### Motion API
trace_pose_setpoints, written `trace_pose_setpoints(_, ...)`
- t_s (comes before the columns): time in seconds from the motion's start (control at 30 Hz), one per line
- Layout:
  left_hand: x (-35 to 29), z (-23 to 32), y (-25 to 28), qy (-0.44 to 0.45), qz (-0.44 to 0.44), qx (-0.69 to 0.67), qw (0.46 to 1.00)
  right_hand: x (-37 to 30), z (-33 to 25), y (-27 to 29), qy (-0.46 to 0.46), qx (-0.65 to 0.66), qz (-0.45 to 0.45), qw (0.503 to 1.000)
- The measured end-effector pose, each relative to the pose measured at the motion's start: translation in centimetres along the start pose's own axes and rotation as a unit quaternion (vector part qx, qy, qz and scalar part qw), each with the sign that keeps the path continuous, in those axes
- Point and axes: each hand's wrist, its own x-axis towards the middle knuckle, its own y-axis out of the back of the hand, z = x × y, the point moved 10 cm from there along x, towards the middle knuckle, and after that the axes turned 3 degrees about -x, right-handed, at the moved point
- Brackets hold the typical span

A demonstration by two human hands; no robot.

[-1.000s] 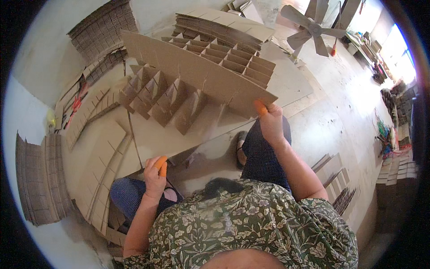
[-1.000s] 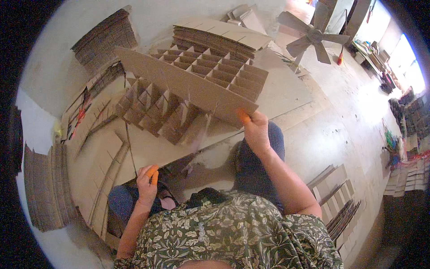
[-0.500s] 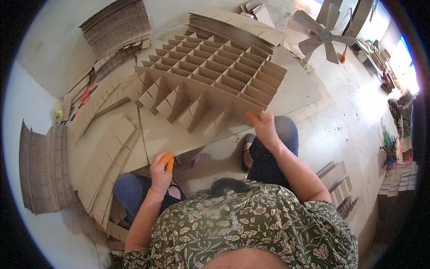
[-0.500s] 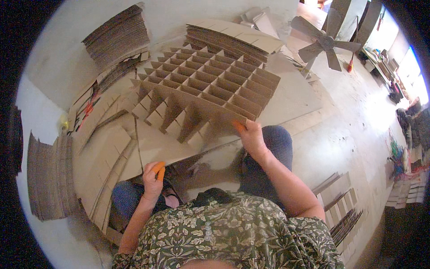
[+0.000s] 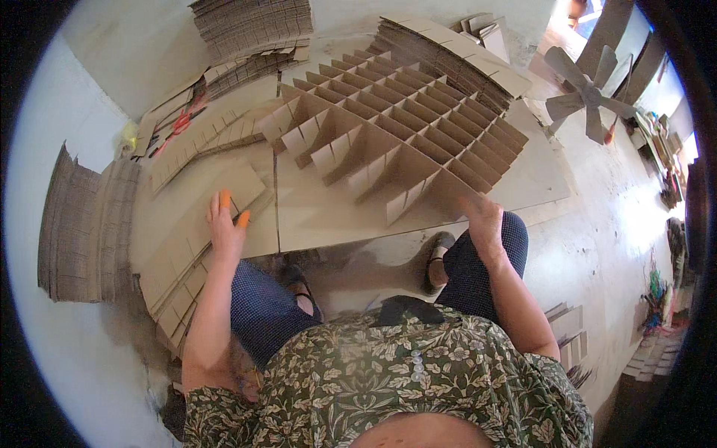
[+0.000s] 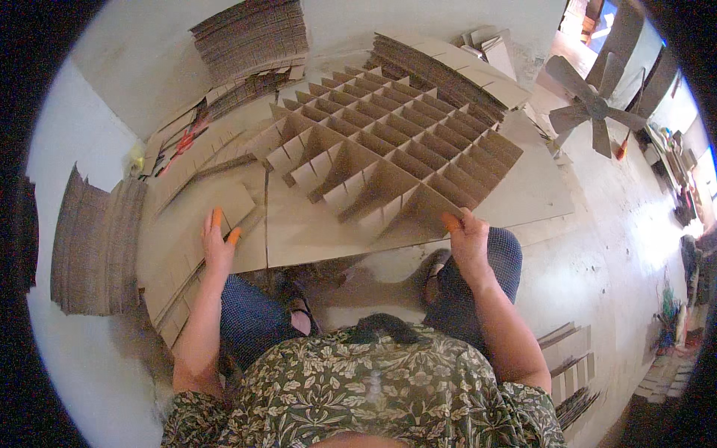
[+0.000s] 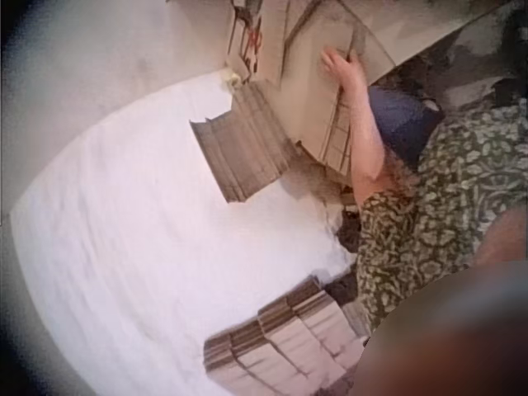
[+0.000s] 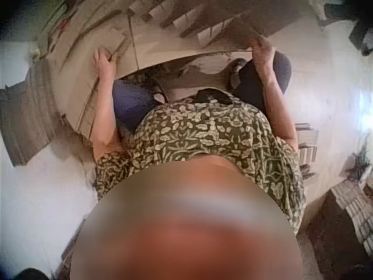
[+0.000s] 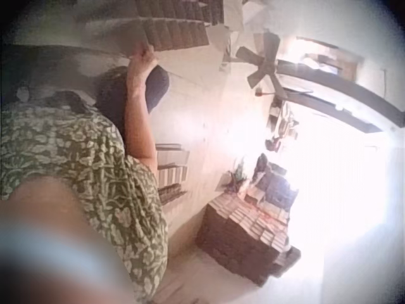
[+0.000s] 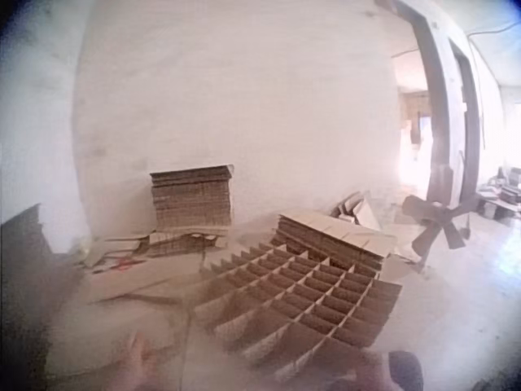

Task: The person sits on the floor and repeatedly folds pre-scored cardboard sheets into grid-like dividers, then stacks the finished pieces. The person handles multiple cardboard sheets one at a time, folding along scored lines and placing completed units into a growing stack.

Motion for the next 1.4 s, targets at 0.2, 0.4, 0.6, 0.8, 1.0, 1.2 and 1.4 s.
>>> trace_pose_setpoints(0.2,2.1,-2.6,-3.6,0.016,-0.153,0.038,0.987,0.0,-0.7,1.5,-0.068,0.013,0.008,0.998)
trace_pose_setpoints(0.4,3.0,-3.2,-2.8,0.113,-0.135,-0.069,0.982,-0.9,-4.3,5.5,0.059,0.003,0.130,0.990)
trace_pose_setpoints(0.6,3.3,-7.3,-0.3,0.211,-0.051,-0.238,0.947,-0.6,-9.6,6.4,0.150,0.004,0.103,0.983)
trace_pose_setpoints(0.8,1.3,9.4,8.6,-0.155,0.129,-0.142,0.969,-1.0,-10.9,-1.8,-0.123,0.337,-0.204,0.911)
trace_pose_setpoints(1.0,-5.6,22.5,7.9,-0.331,-0.087,-0.361,0.868,-3.0,-12.8,-8.0,-0.311,0.518,-0.302,0.738)
trace_pose_setpoints(1.2,-6.1,21.1,6.2,-0.262,-0.012,-0.342,0.902,0.3,-11.7,-0.2,-0.142,0.380,-0.129,0.905)
trace_pose_setpoints(1.4,-8.9,15.2,-2.1,-0.143,-0.088,-0.370,0.914,1.5,-7.6,5.9,-0.072,0.284,0.032,0.955)
